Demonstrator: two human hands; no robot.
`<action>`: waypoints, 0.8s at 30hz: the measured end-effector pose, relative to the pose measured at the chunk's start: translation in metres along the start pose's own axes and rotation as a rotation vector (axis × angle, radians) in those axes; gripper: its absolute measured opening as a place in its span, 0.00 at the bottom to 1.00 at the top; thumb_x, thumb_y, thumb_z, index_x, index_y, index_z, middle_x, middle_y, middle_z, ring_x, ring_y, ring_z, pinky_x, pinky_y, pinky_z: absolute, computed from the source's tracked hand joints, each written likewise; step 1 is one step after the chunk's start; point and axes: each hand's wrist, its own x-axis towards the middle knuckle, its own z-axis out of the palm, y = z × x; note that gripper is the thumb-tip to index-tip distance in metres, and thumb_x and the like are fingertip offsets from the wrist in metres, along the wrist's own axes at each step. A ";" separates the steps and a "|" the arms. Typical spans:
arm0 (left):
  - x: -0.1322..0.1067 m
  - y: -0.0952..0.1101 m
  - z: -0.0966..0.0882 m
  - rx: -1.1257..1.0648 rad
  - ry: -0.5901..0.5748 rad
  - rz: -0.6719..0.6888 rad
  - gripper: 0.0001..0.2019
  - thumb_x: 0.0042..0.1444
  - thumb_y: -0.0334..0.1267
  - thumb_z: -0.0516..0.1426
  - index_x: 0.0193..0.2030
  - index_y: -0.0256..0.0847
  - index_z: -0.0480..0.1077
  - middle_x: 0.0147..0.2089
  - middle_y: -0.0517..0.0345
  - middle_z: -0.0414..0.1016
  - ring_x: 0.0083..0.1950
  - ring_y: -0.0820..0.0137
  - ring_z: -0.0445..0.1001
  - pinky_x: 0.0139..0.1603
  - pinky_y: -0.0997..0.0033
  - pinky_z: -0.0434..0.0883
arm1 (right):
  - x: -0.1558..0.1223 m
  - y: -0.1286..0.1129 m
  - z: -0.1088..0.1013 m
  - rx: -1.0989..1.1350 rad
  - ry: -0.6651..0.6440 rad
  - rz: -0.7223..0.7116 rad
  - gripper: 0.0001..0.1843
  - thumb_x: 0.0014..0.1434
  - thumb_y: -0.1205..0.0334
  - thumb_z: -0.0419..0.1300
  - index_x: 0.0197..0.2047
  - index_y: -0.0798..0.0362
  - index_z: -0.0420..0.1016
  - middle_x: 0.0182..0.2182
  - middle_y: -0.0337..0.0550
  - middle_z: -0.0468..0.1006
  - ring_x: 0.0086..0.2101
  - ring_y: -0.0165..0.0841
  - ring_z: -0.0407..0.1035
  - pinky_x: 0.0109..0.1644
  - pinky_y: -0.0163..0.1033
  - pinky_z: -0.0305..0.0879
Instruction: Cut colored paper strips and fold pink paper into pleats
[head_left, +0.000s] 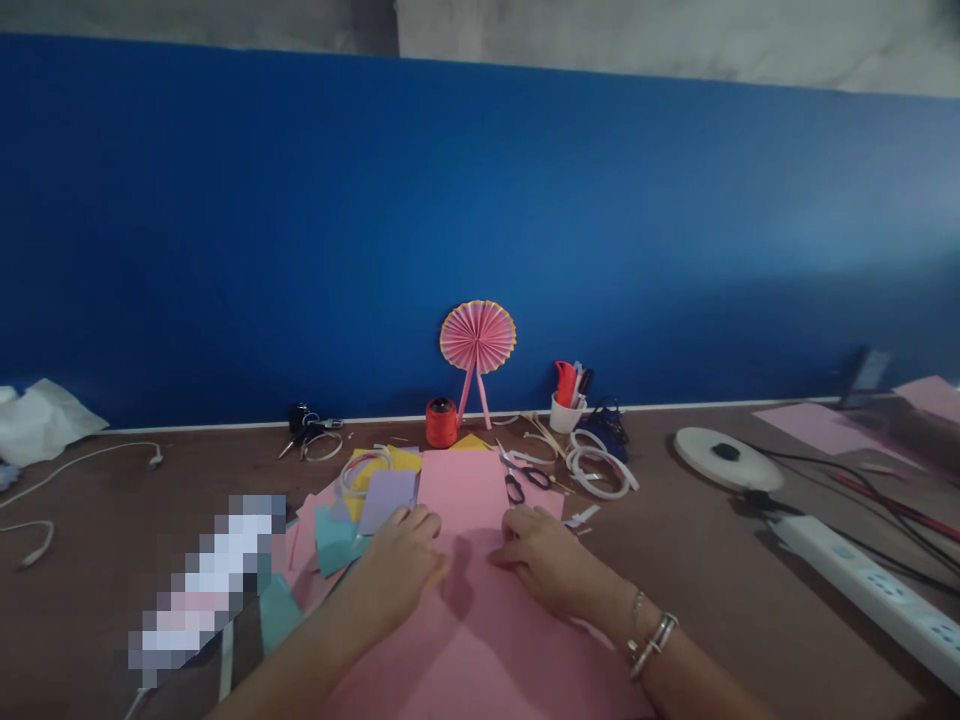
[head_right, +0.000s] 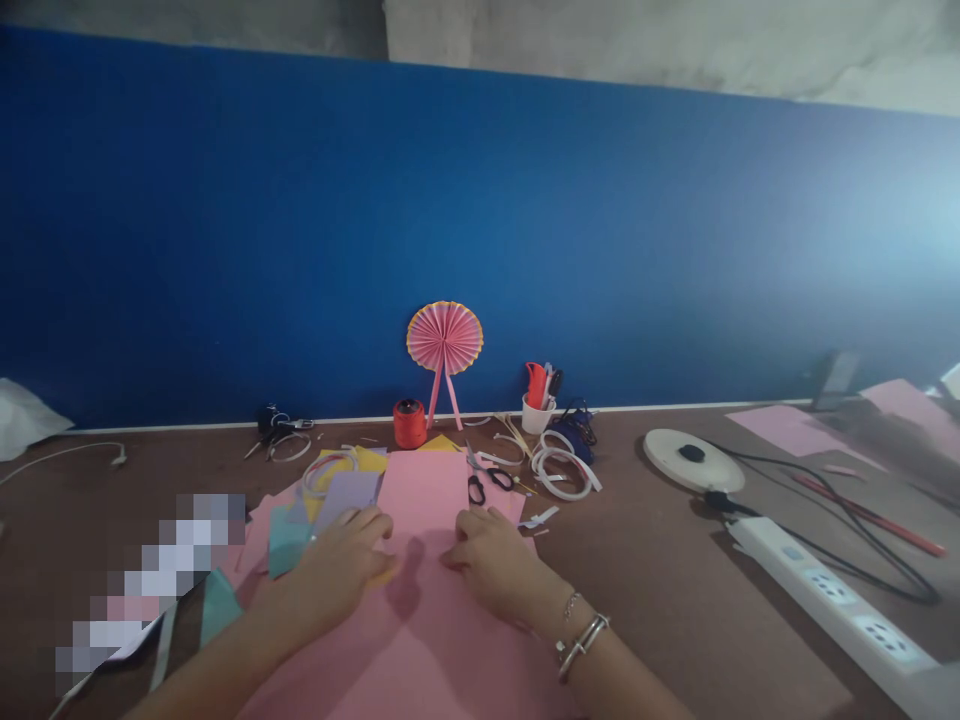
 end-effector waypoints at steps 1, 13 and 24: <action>0.000 -0.001 -0.002 -0.004 -0.016 -0.014 0.12 0.55 0.26 0.51 0.29 0.42 0.73 0.38 0.53 0.68 0.43 0.63 0.63 0.40 0.63 0.57 | -0.001 0.001 -0.002 -0.005 0.000 0.002 0.19 0.53 0.74 0.54 0.38 0.45 0.81 0.33 0.43 0.70 0.37 0.33 0.62 0.40 0.39 0.51; 0.002 -0.028 0.008 -0.144 0.201 -0.329 0.13 0.45 0.21 0.47 0.21 0.40 0.67 0.31 0.53 0.69 0.38 0.63 0.65 0.39 0.63 0.59 | -0.005 0.004 -0.004 -0.031 0.042 -0.044 0.10 0.54 0.71 0.54 0.32 0.52 0.77 0.32 0.44 0.73 0.38 0.35 0.64 0.41 0.40 0.53; 0.004 -0.011 0.021 -0.797 0.391 -0.330 0.10 0.47 0.32 0.47 0.24 0.40 0.69 0.26 0.57 0.72 0.30 0.68 0.69 0.33 0.70 0.64 | 0.000 0.008 0.004 0.200 0.331 0.040 0.11 0.50 0.76 0.54 0.33 0.54 0.73 0.31 0.43 0.76 0.35 0.33 0.68 0.41 0.37 0.61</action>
